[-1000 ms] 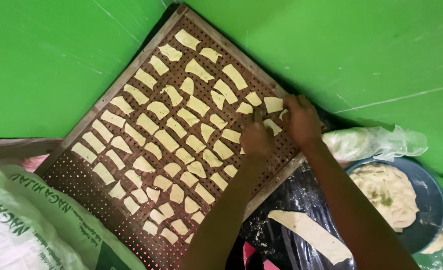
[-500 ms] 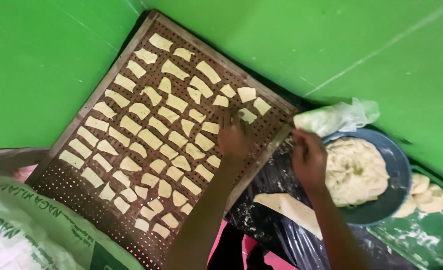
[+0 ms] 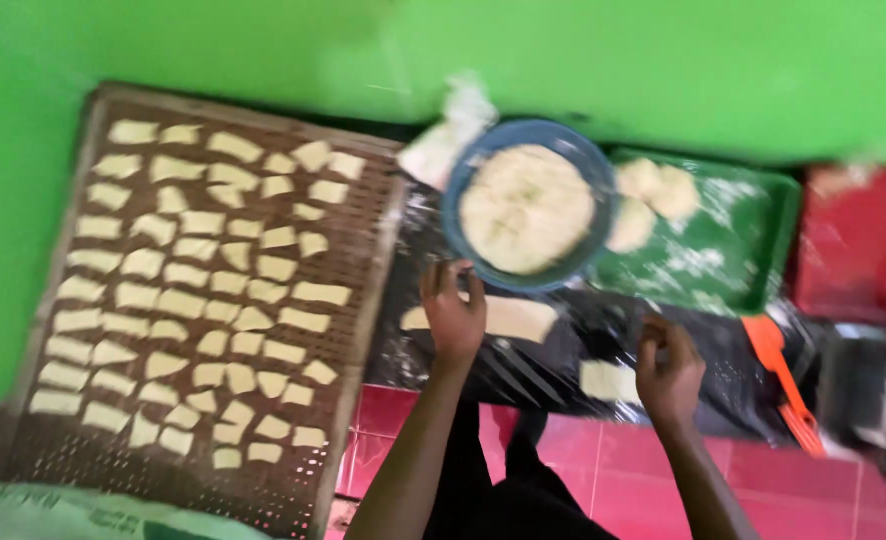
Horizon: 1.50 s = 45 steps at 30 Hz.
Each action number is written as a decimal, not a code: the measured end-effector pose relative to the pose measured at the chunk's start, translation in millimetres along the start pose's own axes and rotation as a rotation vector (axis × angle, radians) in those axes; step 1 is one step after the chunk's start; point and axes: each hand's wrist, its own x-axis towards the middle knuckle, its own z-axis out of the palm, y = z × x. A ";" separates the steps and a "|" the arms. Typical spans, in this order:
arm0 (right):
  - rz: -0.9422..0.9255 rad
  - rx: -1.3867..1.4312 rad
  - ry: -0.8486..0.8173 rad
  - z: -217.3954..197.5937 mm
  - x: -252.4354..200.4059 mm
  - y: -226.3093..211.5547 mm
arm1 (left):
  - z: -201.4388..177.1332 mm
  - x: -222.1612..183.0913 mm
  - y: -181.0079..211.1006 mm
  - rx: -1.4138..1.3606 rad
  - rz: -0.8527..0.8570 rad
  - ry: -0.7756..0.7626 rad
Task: Cutting pieces of dough and arranging them on a tray for baking.
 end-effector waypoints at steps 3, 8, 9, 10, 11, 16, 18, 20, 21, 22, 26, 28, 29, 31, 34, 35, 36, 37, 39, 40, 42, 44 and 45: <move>0.115 0.020 0.032 -36.5 -31.1 47.0 | 10.2 -34.8 51.3 -0.031 0.072 0.047; 0.126 -0.060 -0.021 -60.0 -73.2 94.0 | 50.6 -108.2 71.9 -0.075 0.037 -0.201; 0.113 -0.065 -0.064 -61.0 -77.7 95.5 | 54.5 -120.5 77.5 -0.078 0.067 -0.300; 0.124 -0.060 -0.062 -59.1 -79.9 95.0 | 61.0 -135.4 76.1 -0.072 0.070 -0.310; 0.062 -0.088 -0.118 -56.6 -81.9 94.1 | 66.9 -149.9 74.0 -0.002 0.117 -0.402; -0.046 -0.141 -0.208 -38.0 -80.0 88.8 | 84.1 -183.8 88.9 0.257 0.247 -0.582; -0.104 -0.201 -0.239 -31.2 -80.7 85.0 | 86.6 -189.6 92.3 0.416 0.250 -0.670; -0.105 -0.226 -0.258 -28.9 -82.3 79.4 | 86.1 -192.0 93.5 0.425 0.265 -0.668; -0.104 -0.256 -0.275 -27.1 -81.9 76.2 | 86.1 -191.9 93.8 0.429 0.282 -0.667; -0.108 -0.252 -0.277 -25.3 -82.5 76.9 | 87.8 -193.4 92.1 0.433 0.280 -0.663; -0.098 -0.252 -0.251 -19.8 -80.4 77.6 | 89.0 -191.9 95.2 0.423 0.289 -0.658; -0.107 -0.243 -0.233 -17.2 -76.3 79.2 | 92.5 -190.4 95.5 0.412 0.264 -0.664; -0.087 -0.270 -0.258 -14.9 -74.2 81.1 | 97.1 -191.1 91.8 0.422 0.277 -0.647; -0.069 -0.292 -0.287 -9.3 -72.5 83.1 | 100.9 -190.0 86.9 0.438 0.286 -0.629; -0.083 -0.301 -0.314 -8.3 -71.7 85.5 | 104.4 -189.7 87.0 0.414 0.271 -0.648; -0.086 -0.265 -0.306 -9.6 -71.2 84.5 | 105.2 -191.2 86.3 0.408 0.276 -0.659; -0.092 -0.227 -0.295 -9.4 -67.5 82.8 | 106.8 -189.1 85.1 0.403 0.284 -0.665; -0.095 -0.226 -0.295 -8.3 -66.3 84.0 | 110.0 -191.0 81.0 0.404 0.283 -0.662; -0.096 -0.185 -0.298 -6.8 -67.6 85.9 | 114.4 -197.2 72.7 0.406 0.263 -0.720; -0.097 -0.185 -0.297 -7.7 -66.1 85.8 | 111.9 -194.2 78.3 0.405 0.264 -0.718; -0.018 -0.078 -0.308 -9.6 -64.1 85.5 | 106.1 -188.7 89.4 0.333 0.222 -0.735; -0.013 -0.084 -0.318 -8.5 -65.2 91.3 | 109.6 -190.7 84.7 0.323 0.216 -0.693; -0.009 -0.090 -0.327 -8.0 -65.4 94.1 | 111.5 -191.5 82.4 0.314 0.212 -0.651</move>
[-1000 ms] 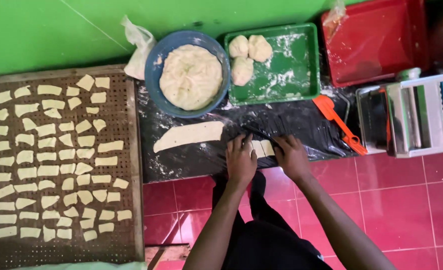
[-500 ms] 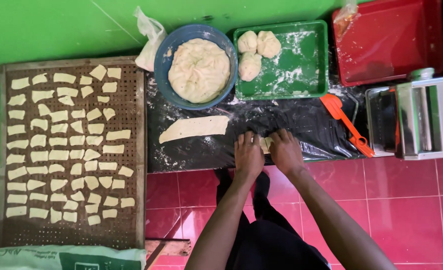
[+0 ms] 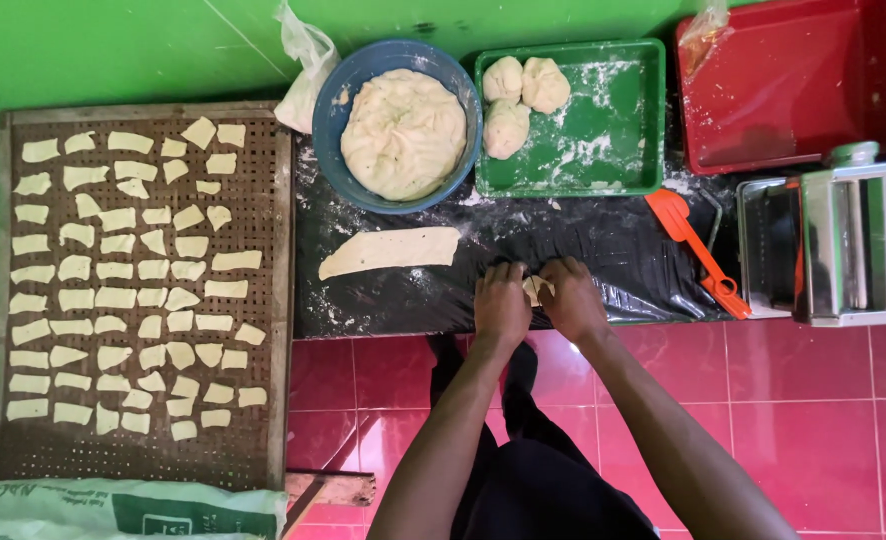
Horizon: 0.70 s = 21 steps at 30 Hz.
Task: Cutting pieces of dough and arranging them on a tray for baking.
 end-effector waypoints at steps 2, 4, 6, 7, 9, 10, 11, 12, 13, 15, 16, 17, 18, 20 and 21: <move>-0.010 -0.001 0.035 0.0 -2.0 2.3 | 9.3 -2.0 -3.6 -0.015 -0.036 0.009; -0.020 0.000 0.069 -1.9 -2.0 2.5 | 13.2 -1.8 -5.9 -0.027 -0.072 0.019; -0.050 0.007 0.083 -5.5 -2.7 1.3 | 13.3 -1.7 -6.7 -0.099 -0.074 0.043; -0.052 0.007 0.082 -7.6 -3.9 0.2 | 10.9 -2.5 -5.6 -0.100 -0.075 0.044; 0.010 0.107 0.036 -11.9 -4.2 -2.8 | 5.0 -2.6 -4.0 -0.122 -0.065 0.051; 0.005 0.107 0.034 -14.5 -4.6 -2.3 | 3.8 -3.2 -2.3 -0.122 -0.067 0.056; -0.014 0.110 0.021 -16.4 -5.6 -2.2 | 2.3 -5.0 -1.1 -0.158 -0.084 0.064; -0.033 0.114 0.007 -17.9 -6.8 -2.5 | 0.7 -7.0 -0.4 -0.194 -0.101 0.072; -0.040 0.112 0.004 -20.0 -8.2 -3.0 | 2.2 -9.1 -0.8 -0.195 -0.105 0.078; 0.040 0.215 -0.016 -24.2 -7.9 -4.7 | 3.8 -11.5 -2.4 -0.263 -0.051 0.162; 0.028 0.214 -0.023 -25.6 -7.1 -1.6 | 1.4 -11.1 0.2 -0.262 -0.058 0.174; 0.016 0.209 0.003 -25.4 -8.9 0.4 | -1.2 -14.2 1.6 -0.288 -0.054 0.174; 0.005 0.203 0.028 -24.8 -10.7 2.0 | -4.0 -17.6 2.7 -0.313 -0.049 0.174; 0.011 0.205 0.006 -30.9 -8.4 -0.5 | 5.6 -19.2 1.1 -0.386 -0.071 0.222; 0.028 0.204 -0.005 -33.7 -6.4 -2.1 | 10.3 -19.3 -0.4 -0.462 -0.080 0.259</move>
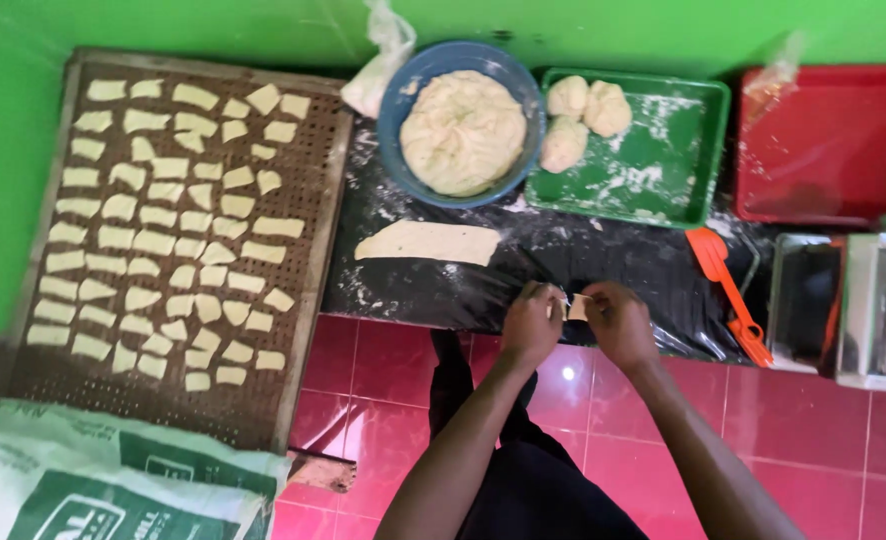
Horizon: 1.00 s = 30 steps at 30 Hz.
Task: Cutting pieces of dough and arranging them on a tray for baking.
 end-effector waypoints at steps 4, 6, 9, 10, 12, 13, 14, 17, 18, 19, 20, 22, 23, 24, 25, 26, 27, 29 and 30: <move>-0.049 0.001 0.009 -5.9 11.9 -19.5 | -15.0 3.2 5.2 -0.110 -0.083 -0.069; -0.028 -0.021 -0.008 -5.3 21.5 -27.8 | -22.1 4.1 2.8 -0.164 -0.075 -0.042; -0.146 -0.097 -0.012 3.4 37.9 -33.3 | -36.6 7.5 -4.0 -0.262 -0.048 0.039; -0.166 -0.096 -0.026 5.7 45.0 -43.2 | -48.2 11.6 -2.6 -0.258 -0.051 0.063; -0.207 -0.066 -0.057 10.5 58.2 -64.2 | -72.3 18.5 0.7 -0.290 -0.141 0.110; -0.225 -0.065 -0.072 16.1 66.1 -70.0 | -83.8 22.5 -6.6 -0.287 -0.145 0.134; -0.314 -0.093 -0.076 23.1 74.4 -76.4 | -96.1 26.5 -14.9 -0.266 -0.141 0.172; -0.467 -0.123 -0.110 43.5 95.5 -117.2 | -138.3 38.5 -40.2 -0.203 -0.144 0.277; -0.513 -0.130 -0.124 49.6 101.9 -134.5 | -152.9 43.0 -48.4 -0.166 -0.143 0.320; -0.530 -0.128 -0.136 59.1 110.4 -147.7 | -171.4 47.4 -50.0 -0.163 -0.147 0.341; -0.531 -0.105 -0.171 68.5 117.9 -160.2 | -189.2 50.9 -51.7 -0.171 -0.170 0.380; -0.542 -0.083 -0.218 90.7 134.1 -182.6 | -219.7 57.5 -59.3 -0.180 -0.200 0.435; -0.588 -0.069 -0.228 103.2 142.6 -192.4 | -232.4 60.6 -65.1 -0.146 -0.161 0.530; -0.633 -0.053 -0.235 115.4 150.6 -201.6 | -244.7 63.9 -70.6 -0.109 -0.120 0.621; -0.642 -0.053 -0.245 127.7 156.6 -213.4 | -253.0 67.3 -79.7 -0.107 -0.125 0.634; -0.625 -0.034 -0.279 140.6 163.1 -225.4 | -261.5 71.5 -89.6 -0.129 -0.241 0.617; -0.608 -0.015 -0.313 153.9 170.1 -237.2 | -270.1 76.1 -100.0 -0.152 -0.357 0.597; -0.610 -0.011 -0.356 181.4 187.9 -253.1 | -275.1 84.1 -128.6 -0.196 -0.340 0.632; -0.604 -0.007 -0.388 195.1 195.8 -259.9 | -276.6 87.4 -143.1 -0.239 -0.316 0.654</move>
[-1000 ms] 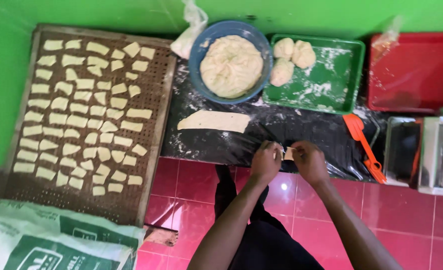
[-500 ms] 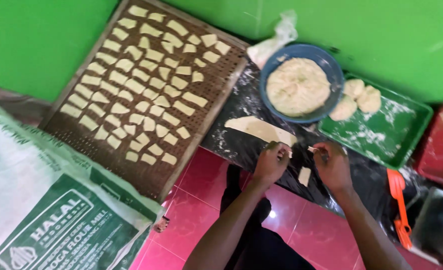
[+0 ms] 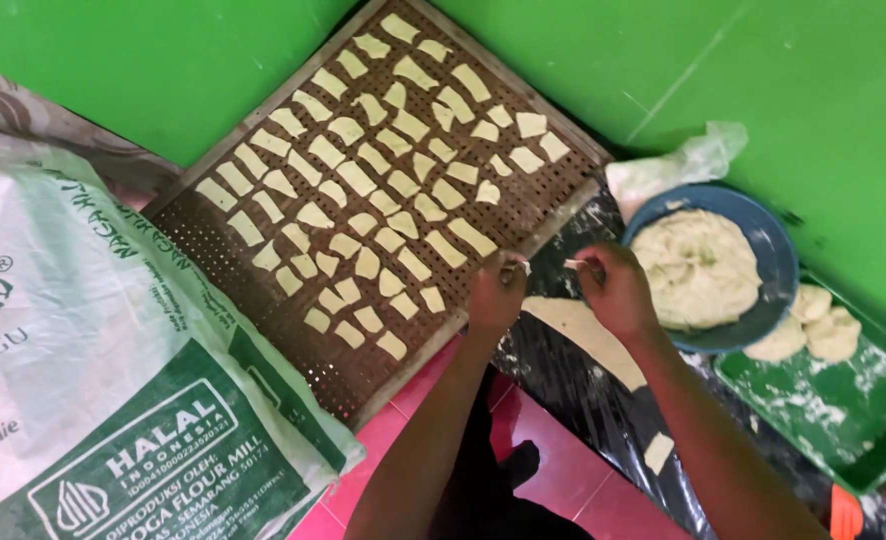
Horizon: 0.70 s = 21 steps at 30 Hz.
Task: Cutting pieces of dough and arranging them on a tray for baking.
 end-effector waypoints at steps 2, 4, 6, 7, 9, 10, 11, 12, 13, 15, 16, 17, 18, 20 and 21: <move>0.004 0.019 -0.032 14.9 26.4 -4.6 | -10.1 17.4 8.2 0.045 -0.040 -0.012; 0.007 0.039 -0.063 29.4 52.7 -3.2 | -15.0 33.3 8.4 0.090 -0.079 -0.025; -0.054 -0.068 -0.113 43.8 78.1 4.7 | -14.3 47.2 -0.4 0.042 -0.176 0.014; -0.055 -0.067 -0.121 48.1 90.8 8.5 | -7.6 54.9 -12.7 0.041 -0.182 0.020; -0.151 -0.008 -0.172 58.1 108.6 17.2 | 5.7 62.5 -38.9 0.029 -0.126 0.100; -0.144 -0.004 -0.184 63.6 116.2 22.7 | 5.0 66.8 -35.3 0.032 -0.139 0.102; -0.062 -0.002 -0.235 68.8 123.5 28.4 | 4.7 71.0 -31.5 -0.013 -0.214 0.073; 0.021 -0.002 -0.283 73.0 131.2 34.2 | 5.1 76.5 -27.2 -0.059 -0.285 0.043; 0.027 0.000 -0.291 77.3 137.2 37.1 | 3.7 81.0 -33.5 -0.057 -0.295 0.043; -0.020 -0.035 -0.323 83.9 150.4 42.2 | 1.8 91.5 -44.3 0.060 -0.101 0.146; -0.017 -0.034 -0.328 87.6 157.2 43.3 | -1.7 97.2 -45.2 0.061 -0.106 0.146; -0.031 -0.064 -0.350 90.8 163.3 44.4 | -4.8 102.3 -45.9 0.109 -0.128 0.118; -0.044 -0.093 -0.371 94.0 169.0 45.4 | -8.0 107.1 -46.4 0.158 -0.150 0.090; -0.089 -0.185 -0.370 99.8 176.8 41.6 | -13.7 109.8 -38.0 0.193 -0.163 0.084; -0.137 -0.279 -0.363 101.8 180.1 39.0 | -16.7 110.9 -32.8 0.226 -0.169 0.078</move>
